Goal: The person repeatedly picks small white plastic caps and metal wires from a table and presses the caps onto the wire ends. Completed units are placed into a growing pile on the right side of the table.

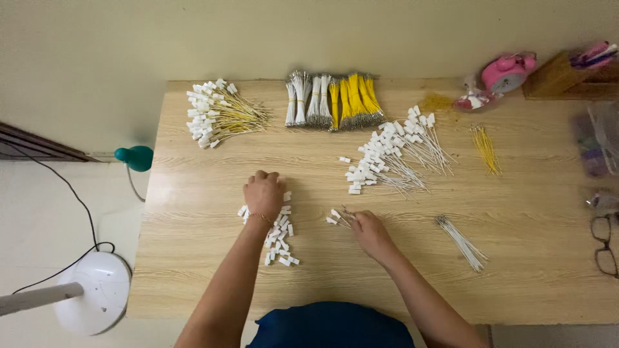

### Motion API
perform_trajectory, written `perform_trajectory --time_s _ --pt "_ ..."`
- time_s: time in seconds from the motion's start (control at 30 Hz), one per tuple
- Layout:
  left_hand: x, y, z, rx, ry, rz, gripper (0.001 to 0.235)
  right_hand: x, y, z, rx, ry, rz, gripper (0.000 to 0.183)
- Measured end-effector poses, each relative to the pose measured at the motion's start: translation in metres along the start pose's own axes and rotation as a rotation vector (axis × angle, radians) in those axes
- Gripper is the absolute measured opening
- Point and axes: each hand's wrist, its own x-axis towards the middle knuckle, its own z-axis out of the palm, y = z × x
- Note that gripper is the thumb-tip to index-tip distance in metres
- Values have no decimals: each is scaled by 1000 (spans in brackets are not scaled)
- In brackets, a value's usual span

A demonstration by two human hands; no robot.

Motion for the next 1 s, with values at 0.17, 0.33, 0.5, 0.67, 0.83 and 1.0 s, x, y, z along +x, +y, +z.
perform_trajectory --time_s 0.17,0.33,0.5,0.67,0.83,1.0 --pt "15 -14 22 45 -80 -71 33 -16 -68 -51 45 25 43 24" --pt "11 -11 20 -14 -72 -98 27 -14 -82 -73 198 75 115 34" --pt "-23 31 -61 -718 -165 -37 30 -12 -99 -75 673 134 44 14" --pt "-65 69 -122 -1513 -313 -54 29 -13 -108 -78 771 117 55 11" --pt "-87 90 -138 -1597 -365 9 23 -19 -133 -90 711 112 22 12" --pt "-92 94 -147 -1526 -336 86 21 -27 -149 -102 597 80 -45 11"
